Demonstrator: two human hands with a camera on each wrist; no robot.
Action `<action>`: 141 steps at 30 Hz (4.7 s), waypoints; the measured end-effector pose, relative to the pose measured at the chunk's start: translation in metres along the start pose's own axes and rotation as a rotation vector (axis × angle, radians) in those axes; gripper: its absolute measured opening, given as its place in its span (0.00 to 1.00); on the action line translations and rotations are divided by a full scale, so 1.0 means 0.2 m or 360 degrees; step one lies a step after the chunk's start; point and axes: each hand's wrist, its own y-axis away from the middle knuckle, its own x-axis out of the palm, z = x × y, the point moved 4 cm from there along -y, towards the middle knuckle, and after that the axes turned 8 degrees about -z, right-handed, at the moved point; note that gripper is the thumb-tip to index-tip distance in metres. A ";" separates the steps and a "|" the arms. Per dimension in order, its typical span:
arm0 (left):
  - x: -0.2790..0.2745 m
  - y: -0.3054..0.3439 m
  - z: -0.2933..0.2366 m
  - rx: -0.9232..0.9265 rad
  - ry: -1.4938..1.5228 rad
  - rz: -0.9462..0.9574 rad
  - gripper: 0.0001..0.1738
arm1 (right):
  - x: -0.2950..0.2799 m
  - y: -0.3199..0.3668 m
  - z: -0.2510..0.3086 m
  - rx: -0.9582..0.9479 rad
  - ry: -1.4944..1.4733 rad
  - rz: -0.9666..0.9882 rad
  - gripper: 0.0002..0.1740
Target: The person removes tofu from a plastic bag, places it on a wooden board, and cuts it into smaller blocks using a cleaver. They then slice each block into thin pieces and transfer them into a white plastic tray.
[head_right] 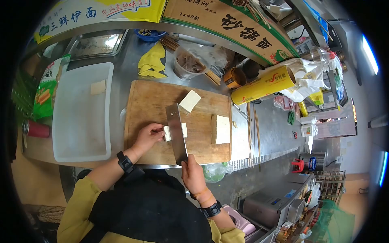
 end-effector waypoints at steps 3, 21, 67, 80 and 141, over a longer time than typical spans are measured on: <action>0.00 -0.02 0.01 0.0074 -0.0100 -0.0015 0.16 | 0.03 0.00 -0.01 -0.0052 0.0077 -0.0043 0.09; 0.01 0.02 -0.06 0.0514 -0.0878 -0.0257 0.35 | 0.20 -0.09 -0.18 -0.0191 0.0063 0.0133 0.17; 0.08 -0.13 0.00 -0.0008 -0.0187 0.0214 0.20 | -0.04 -0.04 -0.07 -0.0017 0.0011 -0.0047 0.11; 0.09 -0.11 -0.05 0.0217 -0.0565 0.0144 0.19 | 0.10 -0.08 -0.10 -0.0189 0.0403 -0.0008 0.14; 0.18 -0.13 -0.07 -0.0390 -0.0231 0.0329 0.27 | -0.11 -0.01 -0.16 -0.0047 -0.0031 -0.0110 0.12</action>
